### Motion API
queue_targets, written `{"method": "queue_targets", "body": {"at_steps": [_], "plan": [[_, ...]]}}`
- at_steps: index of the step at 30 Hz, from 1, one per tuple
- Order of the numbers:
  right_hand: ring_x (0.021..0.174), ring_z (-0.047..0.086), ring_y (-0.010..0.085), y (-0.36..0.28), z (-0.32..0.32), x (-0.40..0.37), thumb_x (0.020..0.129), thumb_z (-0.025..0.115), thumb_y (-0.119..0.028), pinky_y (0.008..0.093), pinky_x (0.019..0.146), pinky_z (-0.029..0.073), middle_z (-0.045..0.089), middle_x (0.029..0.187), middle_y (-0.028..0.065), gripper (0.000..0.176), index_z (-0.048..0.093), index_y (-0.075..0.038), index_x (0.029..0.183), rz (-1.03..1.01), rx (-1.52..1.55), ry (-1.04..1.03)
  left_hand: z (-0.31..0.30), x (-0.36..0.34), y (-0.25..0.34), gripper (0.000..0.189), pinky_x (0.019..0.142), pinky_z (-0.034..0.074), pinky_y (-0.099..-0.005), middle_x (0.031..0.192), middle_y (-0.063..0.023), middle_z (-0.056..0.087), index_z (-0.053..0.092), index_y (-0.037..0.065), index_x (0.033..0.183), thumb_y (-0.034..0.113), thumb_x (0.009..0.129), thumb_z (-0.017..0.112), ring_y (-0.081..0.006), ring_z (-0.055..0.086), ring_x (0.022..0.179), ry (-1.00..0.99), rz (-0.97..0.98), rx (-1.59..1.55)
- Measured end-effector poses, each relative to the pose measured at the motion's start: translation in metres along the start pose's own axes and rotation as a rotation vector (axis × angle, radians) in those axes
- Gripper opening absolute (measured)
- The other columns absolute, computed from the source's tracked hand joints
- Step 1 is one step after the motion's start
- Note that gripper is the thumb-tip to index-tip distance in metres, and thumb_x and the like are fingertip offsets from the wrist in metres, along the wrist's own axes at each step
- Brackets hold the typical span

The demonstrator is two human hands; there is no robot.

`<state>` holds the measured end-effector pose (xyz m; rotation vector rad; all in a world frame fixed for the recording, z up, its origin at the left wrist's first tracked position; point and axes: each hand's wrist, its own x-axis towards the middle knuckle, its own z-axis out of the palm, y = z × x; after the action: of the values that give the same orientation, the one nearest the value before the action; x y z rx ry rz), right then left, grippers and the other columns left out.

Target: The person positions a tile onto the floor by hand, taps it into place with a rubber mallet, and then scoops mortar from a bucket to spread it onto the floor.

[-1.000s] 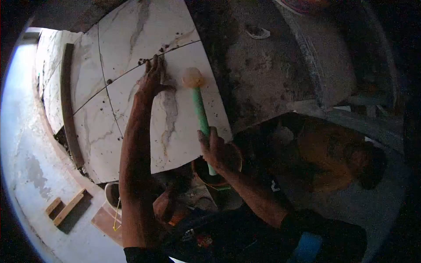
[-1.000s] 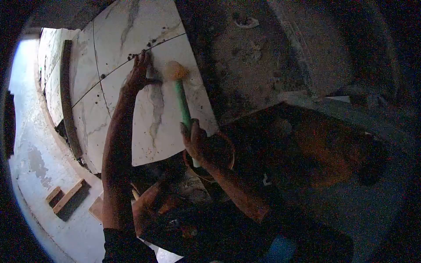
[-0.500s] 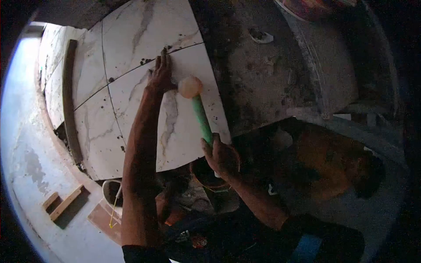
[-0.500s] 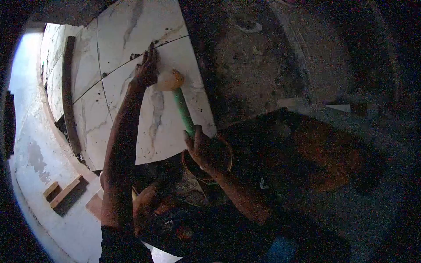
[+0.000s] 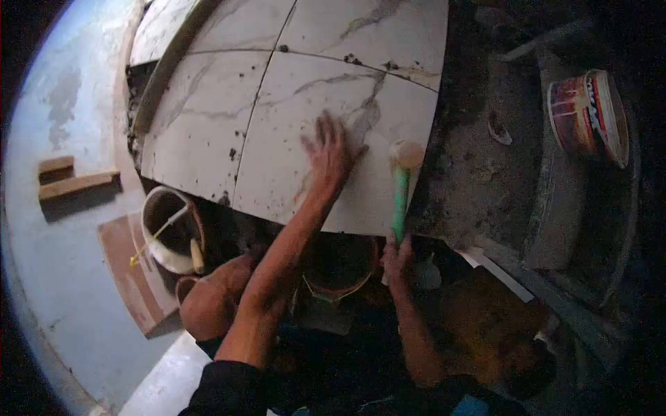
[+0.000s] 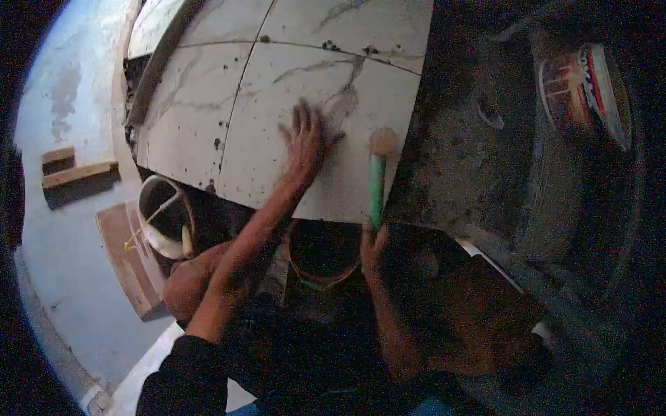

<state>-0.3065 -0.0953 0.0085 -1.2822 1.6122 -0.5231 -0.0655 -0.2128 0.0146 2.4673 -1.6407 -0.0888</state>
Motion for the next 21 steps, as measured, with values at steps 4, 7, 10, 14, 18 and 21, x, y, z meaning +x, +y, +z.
{"method": "queue_targets", "body": {"at_steps": [4,7,10,14,18,21], "plan": [[0.047,0.042,0.0094,-0.021,-0.05,-0.017,0.086,0.046,-0.038,0.0243,0.044,0.039,0.043,0.063,-0.0001,0.04,0.044,-0.001,0.101,-0.02,-0.189,-0.128,-0.018,-0.056,0.004,0.076,0.094,0.009,-0.0643,0.141,-0.0119,0.013,0.028,0.011,0.132,0.059,0.075,0.045,-0.0282,0.013,0.13,-0.01,-0.093,-0.06],[0.047,0.043,0.0097,-0.041,-0.064,-0.024,0.086,0.046,-0.039,0.0249,0.042,0.038,0.044,0.062,0.0008,0.037,0.044,-0.003,0.095,0.081,-0.232,-0.207,-0.009,-0.053,-0.001,0.074,0.095,0.009,-0.0635,0.141,-0.0104,0.016,0.029,0.013,0.132,0.059,0.076,0.044,-0.027,0.014,0.13,0.09,-0.054,-0.051],[0.047,0.045,0.0104,-0.022,-0.067,-0.036,0.084,0.047,-0.042,0.0255,0.041,0.039,0.045,0.062,0.002,0.04,0.046,-0.003,0.09,-0.043,-0.211,-0.171,-0.009,-0.056,-0.001,0.073,0.095,0.01,-0.0634,0.14,-0.0096,0.017,0.03,0.014,0.132,0.06,0.076,0.043,-0.0267,0.016,0.129,0.107,-0.044,-0.045],[0.046,0.046,0.0126,-0.022,-0.064,-0.029,0.083,0.048,-0.046,0.027,0.041,0.039,0.045,0.059,0.0032,0.046,0.046,-0.001,0.092,-0.003,-0.328,-0.247,-0.005,-0.058,-0.004,0.074,0.094,0.011,-0.0643,0.14,-0.0097,0.019,0.03,0.014,0.132,0.062,0.075,0.042,-0.0273,0.019,0.129,0.128,-0.026,-0.026],[0.052,0.046,0.0159,-0.027,-0.064,-0.032,0.085,0.046,-0.043,0.0317,0.051,0.042,0.048,0.067,0.0077,0.045,0.047,0.001,0.096,-0.13,-0.429,-0.197,-0.004,-0.057,-0.003,0.071,0.094,0.01,-0.0645,0.137,-0.0123,0.026,0.041,0.011,0.125,0.061,0.075,0.044,-0.0273,0.022,0.127,0.17,-0.023,-0.046],[0.065,0.05,0.0226,-0.025,-0.068,-0.027,0.084,0.049,-0.041,0.0363,0.062,0.042,0.052,0.077,0.0137,0.048,0.047,0.003,0.101,-0.096,-0.391,-0.295,-0.004,-0.058,-0.003,0.074,0.093,0.011,-0.0661,0.138,-0.0114,0.024,0.038,0.013,0.127,0.063,0.072,0.044,-0.0278,0.021,0.128,0.142,-0.052,-0.067]]}}
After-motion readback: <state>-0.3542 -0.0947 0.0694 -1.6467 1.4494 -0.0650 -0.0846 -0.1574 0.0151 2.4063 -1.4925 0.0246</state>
